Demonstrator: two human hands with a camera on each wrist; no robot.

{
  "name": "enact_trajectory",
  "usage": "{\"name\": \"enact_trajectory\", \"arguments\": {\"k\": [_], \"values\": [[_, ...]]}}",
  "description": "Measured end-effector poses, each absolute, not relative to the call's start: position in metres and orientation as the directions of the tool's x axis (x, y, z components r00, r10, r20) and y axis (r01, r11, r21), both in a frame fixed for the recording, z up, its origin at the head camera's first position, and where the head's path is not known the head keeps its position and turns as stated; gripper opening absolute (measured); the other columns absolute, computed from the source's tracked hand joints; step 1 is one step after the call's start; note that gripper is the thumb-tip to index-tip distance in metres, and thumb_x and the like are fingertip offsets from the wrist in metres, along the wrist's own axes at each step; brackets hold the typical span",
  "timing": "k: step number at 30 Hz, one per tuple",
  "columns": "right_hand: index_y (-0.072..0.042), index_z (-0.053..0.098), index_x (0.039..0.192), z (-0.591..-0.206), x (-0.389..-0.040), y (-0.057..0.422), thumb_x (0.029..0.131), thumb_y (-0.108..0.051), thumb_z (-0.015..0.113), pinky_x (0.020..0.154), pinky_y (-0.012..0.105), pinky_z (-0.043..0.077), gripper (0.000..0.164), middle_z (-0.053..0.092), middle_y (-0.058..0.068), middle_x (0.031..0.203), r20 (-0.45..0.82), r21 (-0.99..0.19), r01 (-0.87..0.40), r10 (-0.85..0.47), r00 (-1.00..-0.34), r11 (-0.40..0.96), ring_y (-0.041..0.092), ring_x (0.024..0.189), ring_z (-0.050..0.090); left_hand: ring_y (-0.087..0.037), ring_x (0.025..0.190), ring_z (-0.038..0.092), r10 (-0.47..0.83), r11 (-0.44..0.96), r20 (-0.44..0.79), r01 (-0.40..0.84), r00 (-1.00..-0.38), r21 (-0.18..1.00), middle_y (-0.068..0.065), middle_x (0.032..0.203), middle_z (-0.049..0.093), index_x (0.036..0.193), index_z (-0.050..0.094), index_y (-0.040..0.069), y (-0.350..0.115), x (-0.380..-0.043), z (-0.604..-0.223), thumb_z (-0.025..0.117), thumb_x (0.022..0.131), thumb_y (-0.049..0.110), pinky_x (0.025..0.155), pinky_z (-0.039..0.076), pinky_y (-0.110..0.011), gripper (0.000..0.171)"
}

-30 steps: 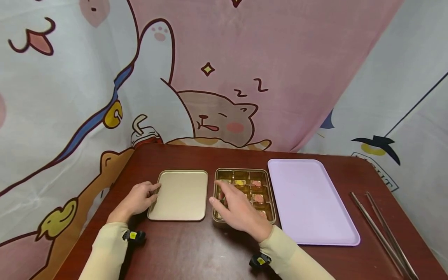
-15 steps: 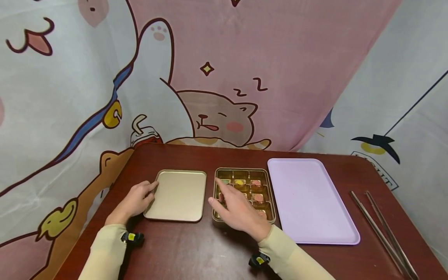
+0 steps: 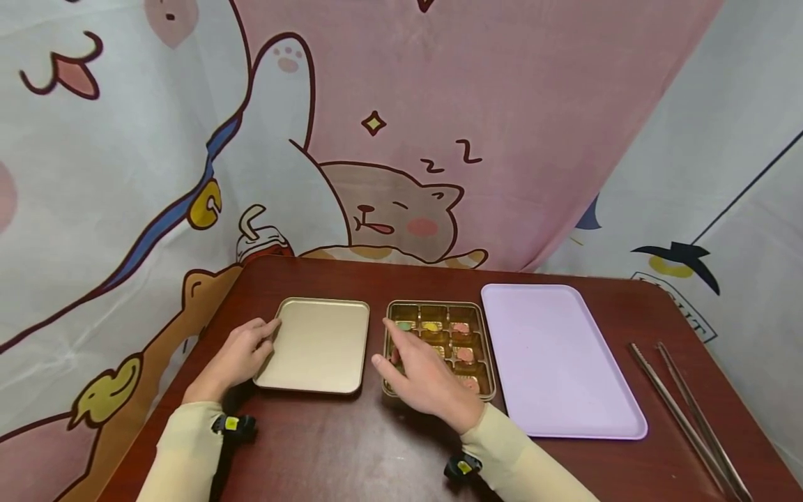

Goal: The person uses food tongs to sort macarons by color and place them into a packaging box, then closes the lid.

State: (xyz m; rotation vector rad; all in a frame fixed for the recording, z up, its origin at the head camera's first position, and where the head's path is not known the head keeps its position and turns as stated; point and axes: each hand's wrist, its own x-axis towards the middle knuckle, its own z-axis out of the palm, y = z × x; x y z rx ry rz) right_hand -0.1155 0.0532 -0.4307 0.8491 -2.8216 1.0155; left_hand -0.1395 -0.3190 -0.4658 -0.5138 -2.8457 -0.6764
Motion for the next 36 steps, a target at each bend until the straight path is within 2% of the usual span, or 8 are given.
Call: {"name": "enact_trajectory", "arguments": {"k": [8, 15, 18, 20, 22, 29, 36], "values": [[-0.011, 0.033, 0.165, -0.433, -0.117, 0.052, 0.109, -0.047, 0.052, 0.078, 0.033, 0.052, 0.069, 0.06, -0.001, 0.092, 0.217, -0.577, -0.508, -0.48, -0.85, 0.639, 0.01, 0.083, 0.053, -0.011, 0.073, 0.045, 0.315, 0.812, 0.269, 0.405, -0.91, 0.42, 0.0, 0.085, 0.052, 0.14, 0.062, -0.009, -0.31, -0.136, -0.448, 0.063, 0.096, -0.008, 0.061, 0.041, -0.025, 0.044], [-0.006, 0.032, 0.165, -0.433, -0.119, 0.05, 0.109, -0.044, 0.054, 0.092, 0.041, 0.055, 0.071, 0.061, 0.001, 0.097, 0.231, -0.59, -0.499, -0.459, -0.858, 0.635, 0.018, 0.093, 0.058, -0.01, 0.071, 0.043, 0.332, 0.795, 0.28, 0.427, -0.901, 0.43, 0.001, 0.083, 0.05, 0.14, 0.062, -0.009, -0.295, -0.131, -0.43, 0.063, 0.096, -0.008, 0.058, 0.039, -0.023, 0.044], [-0.006, 0.032, 0.165, -0.433, -0.119, 0.049, 0.109, -0.044, 0.053, 0.105, 0.045, 0.055, 0.071, 0.068, 0.011, 0.126, 0.214, -0.591, -0.485, -0.455, -0.865, 0.645, 0.025, 0.115, 0.064, -0.01, 0.07, 0.043, 0.341, 0.787, 0.28, 0.435, -0.898, 0.437, 0.001, 0.083, 0.05, 0.139, 0.063, -0.009, -0.288, -0.129, -0.424, 0.063, 0.096, -0.008, 0.057, 0.039, -0.023, 0.043], [-0.006, 0.032, 0.165, -0.433, -0.119, 0.049, 0.11, -0.044, 0.052, 0.114, 0.048, 0.05, 0.07, 0.06, 0.016, 0.147, 0.203, -0.59, -0.479, -0.455, -0.867, 0.65, 0.031, 0.132, 0.06, -0.01, 0.07, 0.043, 0.344, 0.782, 0.276, 0.437, -0.897, 0.445, 0.0, 0.083, 0.05, 0.139, 0.062, -0.009, -0.284, -0.128, -0.42, 0.062, 0.096, -0.007, 0.056, 0.039, -0.023, 0.043], [-0.004, 0.033, 0.164, -0.434, -0.119, 0.048, 0.11, -0.04, 0.053, 0.118, 0.049, 0.047, 0.068, 0.049, 0.019, 0.158, 0.213, -0.585, -0.487, -0.456, -0.864, 0.648, 0.034, 0.141, 0.053, -0.01, 0.07, 0.043, 0.348, 0.779, 0.275, 0.44, -0.896, 0.446, 0.0, 0.084, 0.051, 0.139, 0.063, -0.009, -0.28, -0.127, -0.417, 0.062, 0.096, -0.007, 0.056, 0.04, -0.022, 0.043], [0.008, 0.041, 0.156, -0.433, -0.119, 0.047, 0.108, -0.021, 0.054, 0.116, 0.049, 0.049, 0.057, 0.054, 0.028, 0.15, 0.266, -0.583, -0.514, -0.45, -0.853, 0.629, 0.038, 0.138, 0.056, -0.01, 0.072, 0.044, 0.352, 0.786, 0.275, 0.442, -0.895, 0.433, 0.0, 0.085, 0.052, 0.139, 0.062, -0.009, -0.273, -0.125, -0.412, 0.062, 0.096, -0.007, 0.057, 0.041, -0.022, 0.044], [0.011, 0.042, 0.154, -0.43, -0.118, 0.052, 0.106, -0.014, 0.053, 0.114, 0.049, 0.05, 0.055, 0.053, 0.029, 0.15, 0.278, -0.571, -0.527, -0.456, -0.845, 0.629, 0.038, 0.138, 0.055, -0.008, 0.07, 0.044, 0.371, 0.781, 0.295, 0.468, -0.88, 0.413, 0.001, 0.085, 0.054, 0.138, 0.065, -0.007, -0.269, -0.126, -0.414, 0.063, 0.095, -0.006, 0.056, 0.042, -0.021, 0.043]]}}
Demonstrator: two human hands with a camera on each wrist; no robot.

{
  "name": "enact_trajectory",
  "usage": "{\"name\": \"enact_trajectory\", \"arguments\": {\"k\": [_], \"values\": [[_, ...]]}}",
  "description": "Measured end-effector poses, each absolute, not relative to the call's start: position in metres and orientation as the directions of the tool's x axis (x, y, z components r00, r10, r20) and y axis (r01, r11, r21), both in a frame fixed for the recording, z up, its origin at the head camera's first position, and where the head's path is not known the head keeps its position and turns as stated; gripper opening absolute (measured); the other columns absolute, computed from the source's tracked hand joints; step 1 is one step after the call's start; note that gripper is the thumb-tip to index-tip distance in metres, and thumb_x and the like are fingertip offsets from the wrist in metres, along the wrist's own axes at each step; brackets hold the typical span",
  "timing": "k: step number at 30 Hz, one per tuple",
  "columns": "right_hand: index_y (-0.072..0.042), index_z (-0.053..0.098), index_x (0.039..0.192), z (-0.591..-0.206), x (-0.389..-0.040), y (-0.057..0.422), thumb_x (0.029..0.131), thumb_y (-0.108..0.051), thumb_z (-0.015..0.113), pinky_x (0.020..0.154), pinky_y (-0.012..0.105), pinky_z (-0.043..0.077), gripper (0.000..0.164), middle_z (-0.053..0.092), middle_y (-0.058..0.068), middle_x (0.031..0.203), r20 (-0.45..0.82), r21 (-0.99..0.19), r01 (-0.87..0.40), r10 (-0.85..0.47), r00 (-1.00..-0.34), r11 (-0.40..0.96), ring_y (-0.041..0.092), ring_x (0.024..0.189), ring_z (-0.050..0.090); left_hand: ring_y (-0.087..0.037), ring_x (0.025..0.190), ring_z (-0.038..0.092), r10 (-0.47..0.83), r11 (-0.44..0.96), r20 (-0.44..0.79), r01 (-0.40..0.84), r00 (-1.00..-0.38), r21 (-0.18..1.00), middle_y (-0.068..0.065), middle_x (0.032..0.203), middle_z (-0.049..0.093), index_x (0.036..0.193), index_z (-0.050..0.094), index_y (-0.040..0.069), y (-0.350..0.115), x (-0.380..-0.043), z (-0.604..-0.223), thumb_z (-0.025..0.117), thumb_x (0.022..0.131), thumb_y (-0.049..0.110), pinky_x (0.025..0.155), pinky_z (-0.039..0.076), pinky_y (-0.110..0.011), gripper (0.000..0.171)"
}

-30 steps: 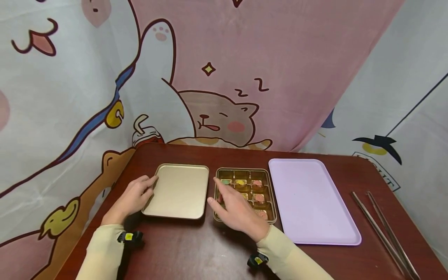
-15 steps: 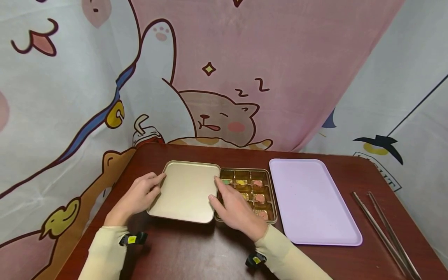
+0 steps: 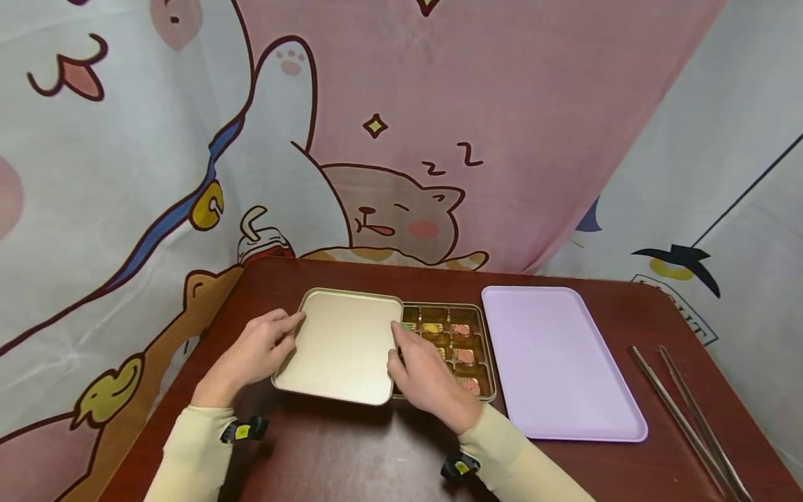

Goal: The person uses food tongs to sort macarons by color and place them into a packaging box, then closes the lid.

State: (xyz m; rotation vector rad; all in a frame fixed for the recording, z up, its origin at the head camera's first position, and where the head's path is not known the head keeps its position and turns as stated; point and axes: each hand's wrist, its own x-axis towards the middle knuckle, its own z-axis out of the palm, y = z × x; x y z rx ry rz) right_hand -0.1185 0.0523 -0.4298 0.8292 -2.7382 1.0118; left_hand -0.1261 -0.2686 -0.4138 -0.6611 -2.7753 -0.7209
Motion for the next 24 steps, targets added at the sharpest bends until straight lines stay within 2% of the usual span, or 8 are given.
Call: {"name": "enact_trajectory", "arguments": {"k": [6, 11, 14, 18, 21, 24], "values": [[0.013, 0.044, 0.152, -0.423, -0.12, 0.067, 0.105, -0.011, 0.056, 0.11, 0.05, 0.054, 0.054, 0.056, 0.029, 0.147, 0.287, -0.544, -0.533, -0.454, -0.844, 0.648, 0.039, 0.135, 0.058, -0.007, 0.069, 0.045, 0.378, 0.77, 0.291, 0.473, -0.879, 0.428, 0.001, 0.084, 0.055, 0.139, 0.065, -0.005, -0.256, -0.129, -0.416, 0.063, 0.096, -0.003, 0.054, 0.041, -0.021, 0.043], [0.011, 0.045, 0.152, -0.42, -0.121, 0.089, 0.105, -0.011, 0.056, 0.114, 0.051, 0.05, 0.053, 0.054, 0.028, 0.15, 0.266, -0.53, -0.518, -0.448, -0.854, 0.671, 0.039, 0.138, 0.055, -0.007, 0.069, 0.047, 0.4, 0.749, 0.326, 0.511, -0.857, 0.423, -0.002, 0.089, 0.064, 0.138, 0.066, -0.004, -0.24, -0.132, -0.419, 0.063, 0.096, -0.001, 0.056, 0.043, -0.02, 0.043], [0.013, 0.047, 0.15, -0.419, -0.122, 0.104, 0.104, -0.008, 0.058, 0.109, 0.052, 0.054, 0.052, 0.058, 0.029, 0.146, 0.301, -0.496, -0.543, -0.453, -0.839, 0.677, 0.039, 0.131, 0.061, -0.007, 0.069, 0.048, 0.415, 0.731, 0.344, 0.534, -0.842, 0.425, -0.005, 0.095, 0.069, 0.137, 0.066, -0.005, -0.227, -0.134, -0.419, 0.064, 0.096, 0.001, 0.057, 0.044, -0.02, 0.042], [0.015, 0.048, 0.148, -0.416, -0.123, 0.124, 0.102, -0.005, 0.059, 0.106, 0.055, 0.055, 0.052, 0.059, 0.03, 0.143, 0.328, -0.472, -0.562, -0.457, -0.827, 0.679, 0.04, 0.129, 0.062, -0.007, 0.067, 0.047, 0.433, 0.705, 0.364, 0.562, -0.824, 0.432, -0.001, 0.088, 0.065, 0.136, 0.067, -0.005, -0.209, -0.135, -0.417, 0.066, 0.095, 0.003, 0.055, 0.044, -0.019, 0.042], [0.013, 0.047, 0.15, -0.415, -0.122, 0.139, 0.103, -0.006, 0.057, 0.107, 0.056, 0.054, 0.052, 0.059, 0.03, 0.144, 0.307, -0.472, -0.547, -0.452, -0.837, 0.692, 0.041, 0.131, 0.06, -0.007, 0.065, 0.046, 0.445, 0.684, 0.383, 0.583, -0.809, 0.438, 0.004, 0.078, 0.056, 0.134, 0.068, -0.005, -0.195, -0.136, -0.417, 0.067, 0.093, 0.004, 0.053, 0.041, -0.019, 0.042], [0.013, 0.046, 0.151, -0.414, -0.121, 0.155, 0.103, -0.006, 0.056, 0.106, 0.056, 0.055, 0.052, 0.058, 0.03, 0.145, 0.297, -0.466, -0.54, -0.45, -0.842, 0.701, 0.041, 0.131, 0.06, -0.006, 0.066, 0.045, 0.461, 0.665, 0.41, 0.612, -0.787, 0.427, 0.006, 0.076, 0.054, 0.132, 0.07, -0.005, -0.181, -0.139, -0.419, 0.067, 0.092, 0.005, 0.053, 0.041, -0.018, 0.041]]}}
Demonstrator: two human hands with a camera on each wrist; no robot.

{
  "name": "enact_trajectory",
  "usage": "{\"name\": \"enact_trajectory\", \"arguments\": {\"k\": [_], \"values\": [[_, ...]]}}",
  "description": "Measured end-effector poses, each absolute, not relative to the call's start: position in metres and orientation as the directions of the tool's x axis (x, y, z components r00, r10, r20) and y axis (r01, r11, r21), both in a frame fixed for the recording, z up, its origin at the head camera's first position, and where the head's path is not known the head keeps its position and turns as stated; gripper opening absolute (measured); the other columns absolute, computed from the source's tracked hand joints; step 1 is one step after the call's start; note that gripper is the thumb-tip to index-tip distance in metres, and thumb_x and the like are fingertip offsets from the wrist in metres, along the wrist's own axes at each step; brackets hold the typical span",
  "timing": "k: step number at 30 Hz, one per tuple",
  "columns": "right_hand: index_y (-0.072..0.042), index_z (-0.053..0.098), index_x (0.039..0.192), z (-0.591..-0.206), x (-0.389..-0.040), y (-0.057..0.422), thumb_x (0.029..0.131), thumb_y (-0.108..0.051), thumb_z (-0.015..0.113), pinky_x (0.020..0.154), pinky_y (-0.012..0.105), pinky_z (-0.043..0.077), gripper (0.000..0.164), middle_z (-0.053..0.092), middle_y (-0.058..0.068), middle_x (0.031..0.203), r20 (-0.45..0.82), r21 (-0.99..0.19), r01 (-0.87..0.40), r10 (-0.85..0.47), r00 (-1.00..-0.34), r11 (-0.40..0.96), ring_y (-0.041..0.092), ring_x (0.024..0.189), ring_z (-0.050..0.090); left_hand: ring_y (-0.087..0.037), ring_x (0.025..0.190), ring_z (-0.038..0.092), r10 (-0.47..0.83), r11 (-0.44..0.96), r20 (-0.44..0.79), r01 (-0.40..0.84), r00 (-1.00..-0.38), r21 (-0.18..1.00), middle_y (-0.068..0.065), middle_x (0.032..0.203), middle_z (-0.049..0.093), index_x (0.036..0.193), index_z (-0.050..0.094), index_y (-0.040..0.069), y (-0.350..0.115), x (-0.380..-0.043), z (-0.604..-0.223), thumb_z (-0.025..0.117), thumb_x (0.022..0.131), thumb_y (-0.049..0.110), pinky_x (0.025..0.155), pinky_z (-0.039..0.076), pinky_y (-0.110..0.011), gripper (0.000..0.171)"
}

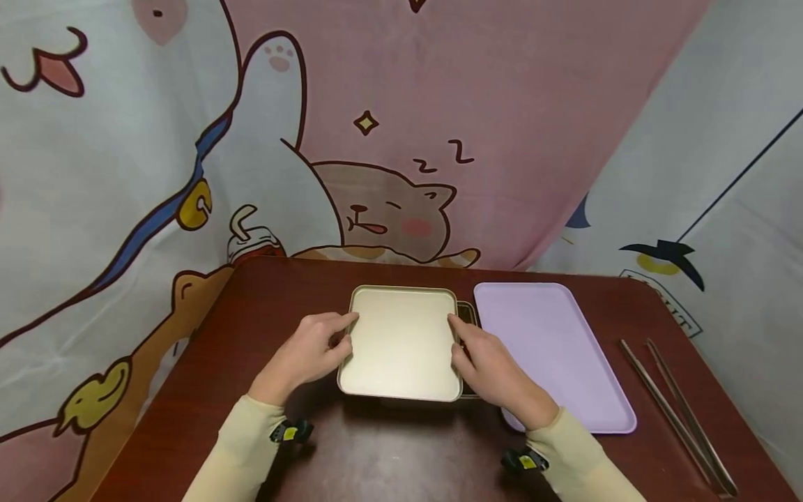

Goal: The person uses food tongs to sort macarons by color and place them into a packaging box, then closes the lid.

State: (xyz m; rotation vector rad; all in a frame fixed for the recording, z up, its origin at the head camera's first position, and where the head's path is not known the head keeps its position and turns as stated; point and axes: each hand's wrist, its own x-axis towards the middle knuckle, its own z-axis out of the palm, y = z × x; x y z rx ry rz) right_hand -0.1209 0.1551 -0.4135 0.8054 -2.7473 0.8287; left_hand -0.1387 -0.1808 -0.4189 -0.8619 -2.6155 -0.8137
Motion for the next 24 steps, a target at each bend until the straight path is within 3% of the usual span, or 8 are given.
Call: {"name": "enact_trajectory", "arguments": {"k": [4, 7, 11, 14, 18, 22, 24], "values": [[0.013, 0.048, 0.149, -0.414, -0.122, 0.175, 0.101, -0.003, 0.057, 0.103, 0.054, 0.057, 0.051, 0.061, 0.029, 0.142, 0.334, -0.436, -0.567, -0.459, -0.823, 0.699, 0.039, 0.128, 0.063, -0.005, 0.065, 0.047, 0.478, 0.644, 0.447, 0.647, -0.757, 0.408, 0.006, 0.076, 0.057, 0.129, 0.072, -0.005, -0.163, -0.142, -0.42, 0.067, 0.091, 0.006, 0.054, 0.042, -0.017, 0.039], [0.013, 0.051, 0.147, -0.415, -0.122, 0.188, 0.099, 0.0, 0.058, 0.086, 0.042, 0.062, 0.05, 0.071, 0.02, 0.123, 0.355, -0.42, -0.578, -0.46, -0.814, 0.699, 0.023, 0.102, 0.071, -0.006, 0.065, 0.049, 0.481, 0.627, 0.462, 0.66, -0.745, 0.414, 0.006, 0.078, 0.059, 0.128, 0.072, -0.005, -0.151, -0.142, -0.42, 0.066, 0.091, 0.007, 0.054, 0.043, -0.017, 0.039], [0.01, 0.052, 0.148, -0.417, -0.123, 0.203, 0.099, 0.001, 0.059, 0.069, 0.031, 0.054, 0.05, 0.07, 0.008, 0.109, 0.352, -0.426, -0.569, -0.451, -0.82, 0.703, 0.005, 0.077, 0.056, -0.008, 0.067, 0.054, 0.483, 0.612, 0.451, 0.658, -0.751, 0.439, 0.005, 0.081, 0.063, 0.129, 0.072, -0.004, -0.137, -0.143, -0.421, 0.065, 0.093, 0.008, 0.055, 0.046, -0.016, 0.039], [0.008, 0.053, 0.148, -0.418, -0.124, 0.209, 0.099, 0.001, 0.06, 0.07, 0.031, 0.055, 0.05, 0.071, 0.01, 0.115, 0.35, -0.44, -0.56, -0.44, -0.827, 0.702, 0.004, 0.08, 0.058, -0.009, 0.07, 0.058, 0.483, 0.617, 0.444, 0.653, -0.755, 0.439, 0.0, 0.088, 0.07, 0.129, 0.072, -0.003, -0.131, -0.143, -0.422, 0.065, 0.093, 0.01, 0.059, 0.05, -0.018, 0.039], [0.007, 0.054, 0.148, -0.419, -0.124, 0.213, 0.1, 0.001, 0.06, 0.068, 0.028, 0.055, 0.049, 0.071, 0.006, 0.108, 0.327, -0.481, -0.533, -0.422, -0.846, 0.696, 0.007, 0.081, 0.06, -0.01, 0.074, 0.061, 0.481, 0.615, 0.443, 0.651, -0.757, 0.445, -0.008, 0.102, 0.076, 0.13, 0.071, -0.003, -0.127, -0.144, -0.425, 0.066, 0.094, 0.012, 0.065, 0.055, -0.022, 0.039], [0.003, 0.055, 0.149, -0.416, -0.123, 0.216, 0.103, -0.004, 0.057, 0.067, 0.025, 0.052, 0.046, 0.069, 0.002, 0.1, 0.272, -0.57, -0.466, -0.38, -0.884, 0.677, 0.008, 0.081, 0.059, -0.009, 0.07, 0.06, 0.476, 0.584, 0.406, 0.626, -0.78, 0.516, -0.007, 0.107, 0.076, 0.134, 0.07, 0.0, -0.129, -0.144, -0.425, 0.066, 0.099, 0.017, 0.063, 0.056, -0.022, 0.039], [0.001, 0.055, 0.15, -0.413, -0.122, 0.218, 0.106, -0.007, 0.054, 0.068, 0.024, 0.052, 0.045, 0.07, 0.005, 0.102, 0.235, -0.629, -0.421, -0.356, -0.904, 0.654, 0.008, 0.081, 0.059, -0.01, 0.078, 0.066, 0.471, 0.568, 0.388, 0.609, -0.792, 0.554, -0.007, 0.113, 0.076, 0.136, 0.07, 0.003, -0.131, -0.145, -0.424, 0.063, 0.102, 0.018, 0.069, 0.06, -0.026, 0.038]]}}
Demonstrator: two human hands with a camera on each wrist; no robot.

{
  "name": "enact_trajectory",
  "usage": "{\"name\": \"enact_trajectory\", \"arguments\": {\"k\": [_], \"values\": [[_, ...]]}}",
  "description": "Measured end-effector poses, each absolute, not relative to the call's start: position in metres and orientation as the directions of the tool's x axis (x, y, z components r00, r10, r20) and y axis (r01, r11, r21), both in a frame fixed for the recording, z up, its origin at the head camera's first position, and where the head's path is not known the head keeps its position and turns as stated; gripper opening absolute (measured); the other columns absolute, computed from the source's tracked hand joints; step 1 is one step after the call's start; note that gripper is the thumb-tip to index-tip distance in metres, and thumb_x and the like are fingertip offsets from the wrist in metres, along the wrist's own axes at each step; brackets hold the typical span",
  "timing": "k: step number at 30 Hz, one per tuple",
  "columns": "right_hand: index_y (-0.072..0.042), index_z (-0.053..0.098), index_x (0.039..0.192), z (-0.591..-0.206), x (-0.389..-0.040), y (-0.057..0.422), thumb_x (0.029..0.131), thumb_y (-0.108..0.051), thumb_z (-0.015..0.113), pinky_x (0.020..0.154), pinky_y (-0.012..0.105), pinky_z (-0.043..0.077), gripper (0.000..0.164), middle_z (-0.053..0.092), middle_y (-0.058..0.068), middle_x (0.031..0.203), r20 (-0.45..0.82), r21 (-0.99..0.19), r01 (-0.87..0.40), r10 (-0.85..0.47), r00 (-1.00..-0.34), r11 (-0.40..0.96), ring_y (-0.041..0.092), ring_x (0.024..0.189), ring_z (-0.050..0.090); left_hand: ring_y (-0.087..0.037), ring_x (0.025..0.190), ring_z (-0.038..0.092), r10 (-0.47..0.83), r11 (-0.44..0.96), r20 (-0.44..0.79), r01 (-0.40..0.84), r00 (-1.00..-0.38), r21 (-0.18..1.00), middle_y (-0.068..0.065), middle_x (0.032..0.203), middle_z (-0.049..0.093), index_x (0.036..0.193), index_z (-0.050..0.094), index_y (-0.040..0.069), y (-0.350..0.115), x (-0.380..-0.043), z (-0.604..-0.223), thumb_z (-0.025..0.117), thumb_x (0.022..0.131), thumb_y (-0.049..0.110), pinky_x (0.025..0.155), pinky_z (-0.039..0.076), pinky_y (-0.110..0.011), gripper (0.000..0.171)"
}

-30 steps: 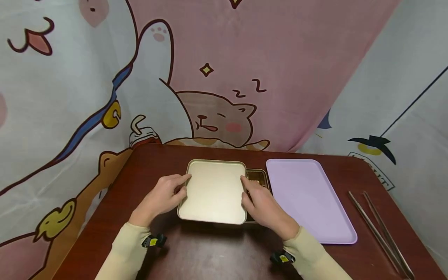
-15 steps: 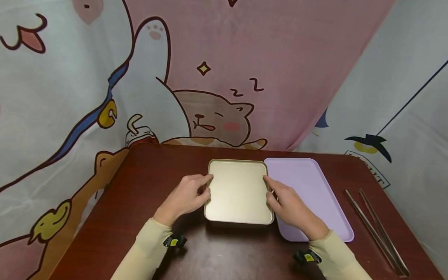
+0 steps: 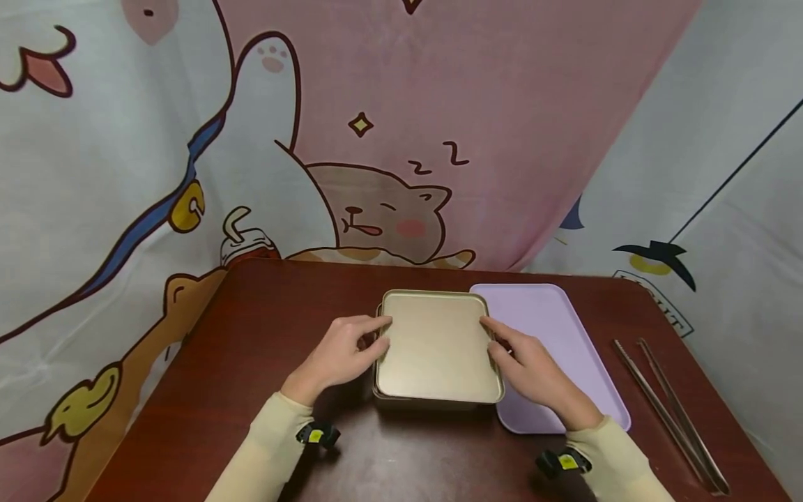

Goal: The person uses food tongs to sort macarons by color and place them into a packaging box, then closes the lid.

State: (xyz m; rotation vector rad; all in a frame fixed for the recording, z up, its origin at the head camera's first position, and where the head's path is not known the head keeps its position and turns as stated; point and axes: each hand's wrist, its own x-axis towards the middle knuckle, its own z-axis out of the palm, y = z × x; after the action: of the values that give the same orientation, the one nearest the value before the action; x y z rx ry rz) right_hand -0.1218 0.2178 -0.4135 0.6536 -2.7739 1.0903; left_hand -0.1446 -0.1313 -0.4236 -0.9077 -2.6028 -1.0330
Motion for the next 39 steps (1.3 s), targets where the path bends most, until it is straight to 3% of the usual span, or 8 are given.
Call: {"name": "enact_trajectory", "arguments": {"k": [4, 6, 10, 17, 22, 26, 33, 39], "values": [[0.002, 0.057, 0.148, -0.409, -0.122, 0.22, 0.108, -0.004, 0.043, 0.07, 0.024, 0.056, 0.042, 0.071, 0.015, 0.121, 0.205, -0.728, -0.373, -0.336, -0.919, 0.576, 0.007, 0.083, 0.063, -0.015, 0.104, 0.071, 0.472, 0.531, 0.394, 0.611, -0.789, 0.587, -0.005, 0.121, 0.076, 0.137, 0.071, 0.007, -0.137, -0.146, -0.421, 0.057, 0.1, 0.007, 0.088, 0.062, -0.037, 0.04], [0.005, 0.059, 0.145, -0.408, -0.122, 0.222, 0.105, 0.003, 0.041, 0.07, 0.024, 0.057, 0.044, 0.07, 0.017, 0.122, 0.221, -0.755, -0.384, -0.345, -0.912, 0.531, 0.007, 0.082, 0.064, -0.016, 0.097, 0.071, 0.484, 0.518, 0.413, 0.633, -0.771, 0.575, -0.005, 0.12, 0.075, 0.136, 0.071, 0.007, -0.138, -0.147, -0.42, 0.058, 0.094, 0.001, 0.084, 0.063, -0.037, 0.045], [0.005, 0.063, 0.139, -0.404, -0.123, 0.224, 0.096, 0.014, 0.047, 0.061, 0.022, 0.051, 0.047, 0.068, 0.007, 0.097, 0.275, -0.743, -0.441, -0.37, -0.887, 0.504, 0.005, 0.074, 0.059, -0.011, 0.073, 0.06, 0.504, 0.503, 0.444, 0.669, -0.741, 0.547, -0.003, 0.11, 0.074, 0.135, 0.071, 0.007, -0.139, -0.149, -0.418, 0.067, 0.087, -0.005, 0.063, 0.06, -0.032, 0.05], [0.003, 0.064, 0.138, -0.401, -0.121, 0.225, 0.093, 0.015, 0.059, 0.058, 0.019, 0.052, 0.047, 0.073, 0.006, 0.099, 0.325, -0.697, -0.503, -0.401, -0.857, 0.51, 0.002, 0.076, 0.06, -0.009, 0.074, 0.053, 0.502, 0.5, 0.468, 0.686, -0.727, 0.529, 0.003, 0.101, 0.069, 0.135, 0.071, 0.007, -0.139, -0.149, -0.412, 0.071, 0.095, -0.001, 0.062, 0.049, -0.023, 0.041], [-0.007, 0.072, 0.12, -0.399, -0.12, 0.22, 0.1, 0.005, 0.064, 0.053, 0.022, 0.043, 0.024, 0.055, -0.005, 0.082, 0.441, -0.619, -0.55, -0.332, -0.834, 0.56, 0.005, 0.07, 0.048, -0.01, 0.078, 0.056, 0.455, 0.533, 0.511, 0.682, -0.73, 0.5, 0.002, 0.106, 0.065, 0.101, 0.076, 0.016, -0.137, -0.147, -0.408, 0.073, 0.1, 0.015, 0.064, 0.051, -0.026, 0.003], [-0.007, 0.071, 0.108, -0.399, -0.122, 0.216, 0.1, 0.004, 0.065, 0.061, 0.025, 0.047, 0.015, 0.057, 0.003, 0.093, 0.532, -0.543, -0.575, -0.28, -0.799, 0.611, 0.011, 0.081, 0.05, -0.015, 0.09, 0.063, 0.423, 0.568, 0.528, 0.67, -0.736, 0.478, -0.002, 0.11, 0.069, 0.09, 0.069, 0.015, -0.133, -0.146, -0.404, 0.07, 0.103, 0.021, 0.074, 0.057, -0.034, 0.014], [-0.007, 0.07, 0.106, -0.403, -0.122, 0.206, 0.108, -0.006, 0.057, 0.062, 0.033, 0.05, 0.014, 0.068, -0.001, 0.084, 0.528, -0.531, -0.528, -0.228, -0.818, 0.663, 0.011, 0.075, 0.056, -0.021, 0.089, 0.071, 0.38, 0.627, 0.517, 0.625, -0.767, 0.465, -0.001, 0.093, 0.074, 0.119, 0.072, 0.013, -0.126, -0.144, -0.4, 0.059, 0.109, 0.026, 0.077, 0.061, -0.045, 0.021], [-0.001, 0.053, 0.15, -0.408, -0.125, 0.197, 0.109, -0.013, 0.055, 0.064, 0.045, 0.058, 0.042, 0.073, 0.012, 0.088, 0.503, -0.512, -0.492, -0.219, -0.836, 0.703, 0.022, 0.075, 0.068, -0.015, 0.076, 0.07, 0.369, 0.633, 0.465, 0.584, -0.804, 0.507, -0.005, 0.089, 0.075, 0.159, 0.042, 0.002, -0.118, -0.146, -0.405, 0.057, 0.11, 0.032, 0.069, 0.061, -0.037, 0.06]]}}
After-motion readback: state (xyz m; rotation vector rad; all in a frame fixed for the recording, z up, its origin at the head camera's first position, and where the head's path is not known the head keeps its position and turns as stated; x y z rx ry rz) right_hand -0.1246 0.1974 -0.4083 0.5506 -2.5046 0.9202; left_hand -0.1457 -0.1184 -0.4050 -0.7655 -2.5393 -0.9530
